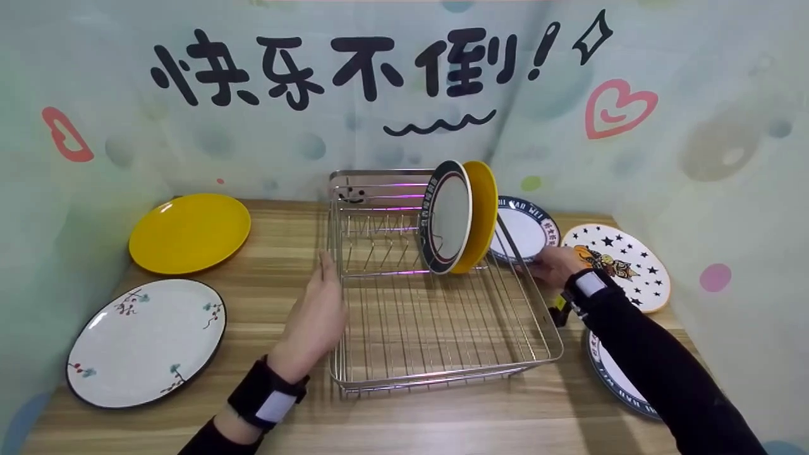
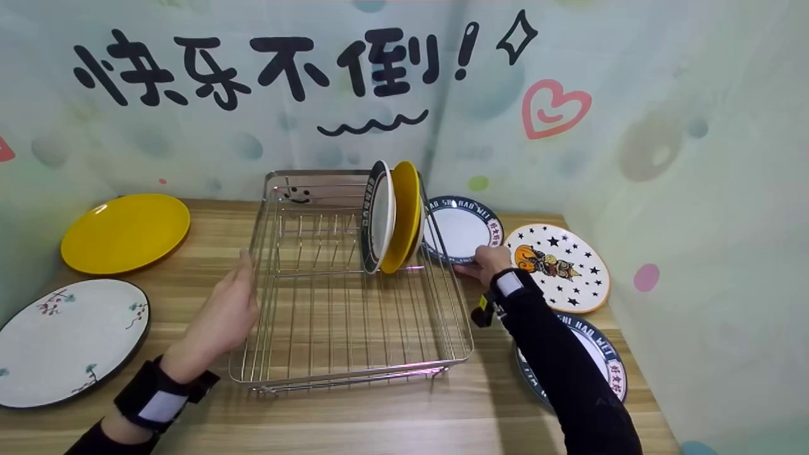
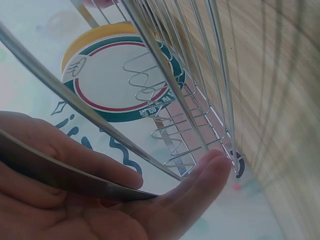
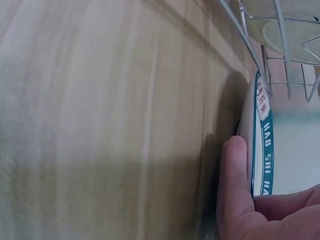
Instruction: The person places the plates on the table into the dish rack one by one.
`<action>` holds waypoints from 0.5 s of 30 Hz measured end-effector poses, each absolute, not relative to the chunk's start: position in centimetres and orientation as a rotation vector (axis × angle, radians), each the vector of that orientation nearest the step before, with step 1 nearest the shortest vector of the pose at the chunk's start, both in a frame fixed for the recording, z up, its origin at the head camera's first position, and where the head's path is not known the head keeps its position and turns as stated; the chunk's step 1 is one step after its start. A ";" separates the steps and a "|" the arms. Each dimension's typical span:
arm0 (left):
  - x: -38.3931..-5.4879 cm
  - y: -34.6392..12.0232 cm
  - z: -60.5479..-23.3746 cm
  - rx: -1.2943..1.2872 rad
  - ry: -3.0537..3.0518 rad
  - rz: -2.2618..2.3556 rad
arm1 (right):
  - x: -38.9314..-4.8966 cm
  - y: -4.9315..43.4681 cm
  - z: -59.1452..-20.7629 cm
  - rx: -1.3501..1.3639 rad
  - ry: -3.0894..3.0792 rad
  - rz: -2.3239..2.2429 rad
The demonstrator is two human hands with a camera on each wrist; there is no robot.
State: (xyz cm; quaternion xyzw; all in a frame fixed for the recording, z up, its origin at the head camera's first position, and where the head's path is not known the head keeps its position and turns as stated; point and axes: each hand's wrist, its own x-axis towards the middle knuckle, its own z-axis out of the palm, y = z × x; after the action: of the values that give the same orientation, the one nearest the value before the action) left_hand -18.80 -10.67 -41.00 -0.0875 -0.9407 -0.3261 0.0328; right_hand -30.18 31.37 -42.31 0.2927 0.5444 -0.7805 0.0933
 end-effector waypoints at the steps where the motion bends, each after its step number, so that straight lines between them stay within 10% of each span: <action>1: -18.8 -10.7 -41.0 -0.269 -2.895 -0.999 | -30.2 31.3 -42.2 0.872 1.626 -2.309; 15: -18.7 -10.7 -41.0 -0.265 -2.887 -1.032 | -29.9 31.3 -41.0 0.843 1.681 -2.261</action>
State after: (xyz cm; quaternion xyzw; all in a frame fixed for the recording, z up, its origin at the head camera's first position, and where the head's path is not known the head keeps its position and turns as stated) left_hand -18.73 -10.74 -41.03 -0.0861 -0.9377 -0.3352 0.0319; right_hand -29.94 31.34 -41.05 0.2851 0.5688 -0.7649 0.1002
